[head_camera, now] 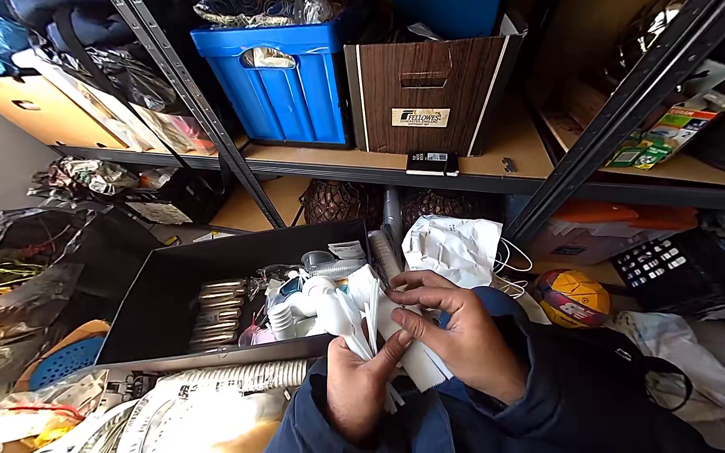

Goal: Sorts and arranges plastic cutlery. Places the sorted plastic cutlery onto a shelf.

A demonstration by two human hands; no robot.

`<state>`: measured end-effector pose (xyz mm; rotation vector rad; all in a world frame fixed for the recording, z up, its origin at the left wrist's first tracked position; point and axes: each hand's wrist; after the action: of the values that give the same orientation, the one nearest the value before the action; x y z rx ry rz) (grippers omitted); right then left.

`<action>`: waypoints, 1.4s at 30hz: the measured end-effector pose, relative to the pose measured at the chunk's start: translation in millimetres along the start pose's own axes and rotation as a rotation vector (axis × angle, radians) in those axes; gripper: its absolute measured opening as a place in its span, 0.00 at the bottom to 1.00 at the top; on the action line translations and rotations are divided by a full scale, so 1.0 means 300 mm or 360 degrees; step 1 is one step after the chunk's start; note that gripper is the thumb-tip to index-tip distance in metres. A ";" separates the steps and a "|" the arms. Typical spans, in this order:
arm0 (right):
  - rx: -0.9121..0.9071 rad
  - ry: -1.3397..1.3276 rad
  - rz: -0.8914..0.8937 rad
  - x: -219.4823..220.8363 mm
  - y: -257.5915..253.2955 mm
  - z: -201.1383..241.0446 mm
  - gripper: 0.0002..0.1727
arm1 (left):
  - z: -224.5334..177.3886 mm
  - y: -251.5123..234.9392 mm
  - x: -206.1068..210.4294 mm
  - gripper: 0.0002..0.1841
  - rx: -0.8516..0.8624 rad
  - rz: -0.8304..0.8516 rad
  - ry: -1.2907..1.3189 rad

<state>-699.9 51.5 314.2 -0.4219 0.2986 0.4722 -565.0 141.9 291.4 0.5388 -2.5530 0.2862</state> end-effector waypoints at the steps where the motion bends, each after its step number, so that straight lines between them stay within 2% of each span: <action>1: 0.0004 -0.0129 0.0031 0.006 0.002 -0.001 0.13 | -0.002 -0.002 0.001 0.12 0.0006 -0.0017 0.0012; 4: 0.0076 -0.0473 0.0118 0.023 0.019 -0.007 0.17 | -0.004 -0.008 0.001 0.10 0.0057 -0.0071 0.0014; 8: 0.0060 -0.0426 0.0193 0.051 0.050 -0.008 0.30 | 0.007 -0.014 -0.008 0.11 0.0104 -0.0174 0.0022; 11: -0.0031 -0.0442 0.0279 0.039 0.049 -0.013 0.29 | 0.003 -0.019 -0.007 0.13 0.0057 -0.0170 0.0075; 14: -0.0011 -0.0531 0.0329 0.024 0.042 -0.014 0.27 | 0.005 -0.019 -0.006 0.14 -0.0117 -0.0196 0.0163; 16: -0.0014 -0.0552 0.0337 0.039 0.052 -0.021 0.35 | 0.009 -0.019 -0.004 0.15 -0.0249 -0.0263 0.0241; 19: -0.0159 -0.0360 0.0291 0.078 0.076 -0.056 0.48 | 0.025 -0.019 -0.013 0.14 -0.0394 -0.0342 0.0307; 21: -0.0210 -0.0193 0.0281 0.078 0.075 -0.068 0.53 | 0.029 -0.018 -0.016 0.13 -0.0410 -0.0368 0.0326; 25: -0.0344 0.0203 0.0235 0.077 0.080 -0.084 0.53 | 0.020 -0.014 -0.016 0.14 -0.0434 -0.0379 0.0328; 28: -0.0376 0.0208 0.0230 0.076 0.076 -0.085 0.54 | 0.022 -0.019 -0.017 0.13 -0.0432 -0.0373 0.0324; 31: -0.0286 0.0058 0.0288 0.071 0.084 -0.081 0.52 | 0.018 -0.020 -0.020 0.13 -0.0467 -0.0364 0.0323; 34: -0.0228 -0.0067 0.0335 0.059 0.075 -0.074 0.41 | 0.012 -0.024 -0.020 0.14 -0.0405 -0.0346 0.0321; 36: -0.0257 0.0023 0.0205 0.065 0.073 -0.071 0.30 | 0.018 -0.021 -0.011 0.13 -0.0322 -0.0342 0.0308; 38: -0.0265 0.0048 0.0019 0.071 0.073 -0.069 0.25 | 0.023 -0.020 -0.002 0.12 -0.0217 -0.0324 0.0281; 39: -0.0249 0.0045 -0.0046 0.069 0.073 -0.069 0.27 | 0.020 -0.022 0.000 0.13 -0.0170 -0.0308 0.0264; 40: -0.0218 0.0060 -0.0047 0.061 0.076 -0.068 0.33 | 0.018 -0.024 0.001 0.14 -0.0126 -0.0293 0.0247; 41: -0.0166 0.0096 0.0009 0.051 0.081 -0.067 0.39 | 0.017 -0.027 0.001 0.14 -0.0087 -0.0292 0.0224; 42: -0.0094 0.0147 0.0111 0.043 0.085 -0.064 0.40 | 0.017 -0.030 0.003 0.14 -0.0049 -0.0299 0.0196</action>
<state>-705.0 68.3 284.5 -0.4926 0.3906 0.5317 -564.2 132.0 288.5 0.7212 -2.3643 0.2062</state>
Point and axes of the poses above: each hand's wrist, its own y-axis away from the middle knuckle, its own x-axis out of the palm, z = x × y, and after that the axes turned 13 degrees about y, right-handed
